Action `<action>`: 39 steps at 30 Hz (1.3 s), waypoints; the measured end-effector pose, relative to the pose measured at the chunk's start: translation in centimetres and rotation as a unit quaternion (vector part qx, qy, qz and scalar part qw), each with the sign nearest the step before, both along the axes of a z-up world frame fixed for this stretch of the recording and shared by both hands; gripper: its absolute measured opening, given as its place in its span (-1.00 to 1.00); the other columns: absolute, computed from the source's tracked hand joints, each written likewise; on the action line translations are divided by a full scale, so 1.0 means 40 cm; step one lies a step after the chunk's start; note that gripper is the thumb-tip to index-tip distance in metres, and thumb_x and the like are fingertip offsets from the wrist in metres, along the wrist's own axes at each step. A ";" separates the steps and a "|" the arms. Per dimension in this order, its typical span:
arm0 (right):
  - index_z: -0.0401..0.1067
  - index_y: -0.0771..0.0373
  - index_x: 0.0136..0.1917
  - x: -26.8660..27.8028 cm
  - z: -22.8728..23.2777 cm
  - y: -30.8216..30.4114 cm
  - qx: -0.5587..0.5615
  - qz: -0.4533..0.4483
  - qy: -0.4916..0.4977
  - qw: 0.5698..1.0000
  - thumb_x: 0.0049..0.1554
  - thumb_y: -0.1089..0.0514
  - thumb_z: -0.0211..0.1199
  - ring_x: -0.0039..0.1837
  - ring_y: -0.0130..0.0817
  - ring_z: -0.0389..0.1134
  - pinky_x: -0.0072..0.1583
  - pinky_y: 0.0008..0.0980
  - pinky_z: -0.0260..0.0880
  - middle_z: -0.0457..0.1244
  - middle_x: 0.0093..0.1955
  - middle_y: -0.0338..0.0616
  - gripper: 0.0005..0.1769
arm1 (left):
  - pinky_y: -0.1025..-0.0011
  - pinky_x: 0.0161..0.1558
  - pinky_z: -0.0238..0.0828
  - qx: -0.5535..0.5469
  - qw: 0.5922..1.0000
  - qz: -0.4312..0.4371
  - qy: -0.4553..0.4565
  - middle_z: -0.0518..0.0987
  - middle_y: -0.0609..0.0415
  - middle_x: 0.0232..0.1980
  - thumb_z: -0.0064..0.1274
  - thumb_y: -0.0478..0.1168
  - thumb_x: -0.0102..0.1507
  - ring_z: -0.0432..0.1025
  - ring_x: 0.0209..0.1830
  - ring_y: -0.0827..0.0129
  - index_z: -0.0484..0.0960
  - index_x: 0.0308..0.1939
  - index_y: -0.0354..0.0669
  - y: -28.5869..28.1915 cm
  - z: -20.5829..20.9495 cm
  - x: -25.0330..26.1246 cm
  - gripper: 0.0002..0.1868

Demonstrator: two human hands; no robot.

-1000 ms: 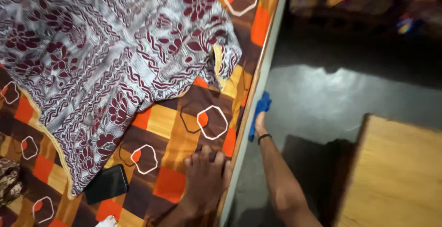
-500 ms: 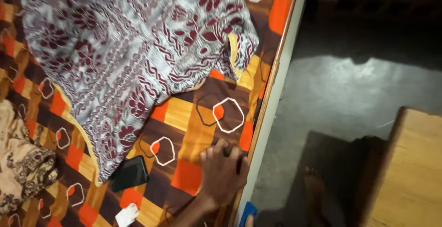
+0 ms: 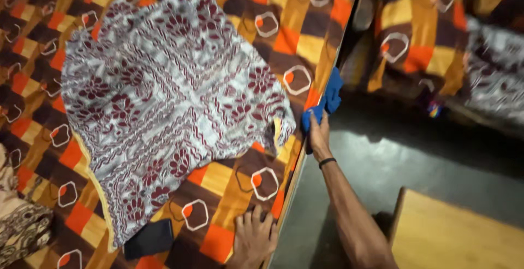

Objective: The person wipes the side and frame of a bed with a blue cloth, then cleans the top surface of a wall-mounted shelf. They move a book aside to reach the shelf surface and wipe it thoroughly.

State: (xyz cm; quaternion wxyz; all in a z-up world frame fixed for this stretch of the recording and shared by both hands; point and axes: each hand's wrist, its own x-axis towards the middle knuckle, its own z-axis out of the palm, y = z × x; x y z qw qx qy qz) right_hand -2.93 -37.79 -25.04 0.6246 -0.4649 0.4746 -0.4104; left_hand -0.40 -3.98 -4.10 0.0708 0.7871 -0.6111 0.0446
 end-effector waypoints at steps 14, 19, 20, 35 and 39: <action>0.20 0.16 0.53 -0.069 0.453 0.213 -0.166 0.164 0.376 0.897 0.09 0.14 0.19 0.19 0.25 0.29 0.26 0.07 0.27 0.22 0.28 0.37 -0.27 | -0.08 -0.02 0.24 -0.007 1.000 -0.028 -0.002 0.46 -0.21 0.11 0.13 0.03 0.06 0.34 -0.02 -0.01 0.63 -0.06 -0.06 0.012 -0.051 0.029 -0.56; 0.31 0.14 0.43 -0.128 0.477 0.268 -0.200 0.236 0.420 0.853 0.08 0.12 0.23 0.24 0.11 0.32 0.33 0.03 0.24 0.30 0.19 0.14 -0.37 | -0.03 -0.05 0.27 0.089 0.988 -0.008 0.125 0.47 -0.13 -0.01 0.14 -0.05 0.14 0.35 -0.03 -0.01 0.60 -0.13 -0.10 -0.056 0.058 0.025 -0.70; 0.33 0.14 0.40 -0.127 0.468 0.277 -0.205 0.235 0.422 0.851 0.06 0.11 0.23 0.25 0.12 0.31 0.32 0.04 0.24 0.29 0.21 0.14 -0.39 | -0.01 -0.07 0.27 0.097 0.981 -0.021 0.168 0.47 -0.12 -0.05 0.14 -0.07 0.14 0.37 -0.02 0.00 0.60 -0.13 -0.12 -0.092 0.082 0.029 -0.71; 0.48 0.06 0.12 -0.194 0.443 0.214 -0.398 0.305 0.341 0.795 -0.04 -0.34 0.34 0.28 0.24 0.22 0.39 0.36 -0.01 0.24 0.08 0.21 -0.40 | 0.04 0.39 0.05 0.120 0.925 -0.359 0.022 0.56 0.02 0.11 0.03 -0.04 0.11 0.29 0.38 0.22 0.68 -0.05 -0.11 -1.065 0.025 0.344 -0.60; 0.49 0.02 0.15 -0.196 0.386 0.005 -0.502 0.382 0.269 0.728 -0.02 -0.48 0.27 0.28 0.16 0.24 0.38 0.40 -0.01 0.26 0.10 0.09 -0.31 | 0.06 0.33 0.09 0.173 0.920 -0.346 0.071 0.56 0.01 0.06 0.03 0.01 0.09 0.31 0.29 0.27 0.68 -0.09 -0.17 -1.084 0.017 0.362 -0.57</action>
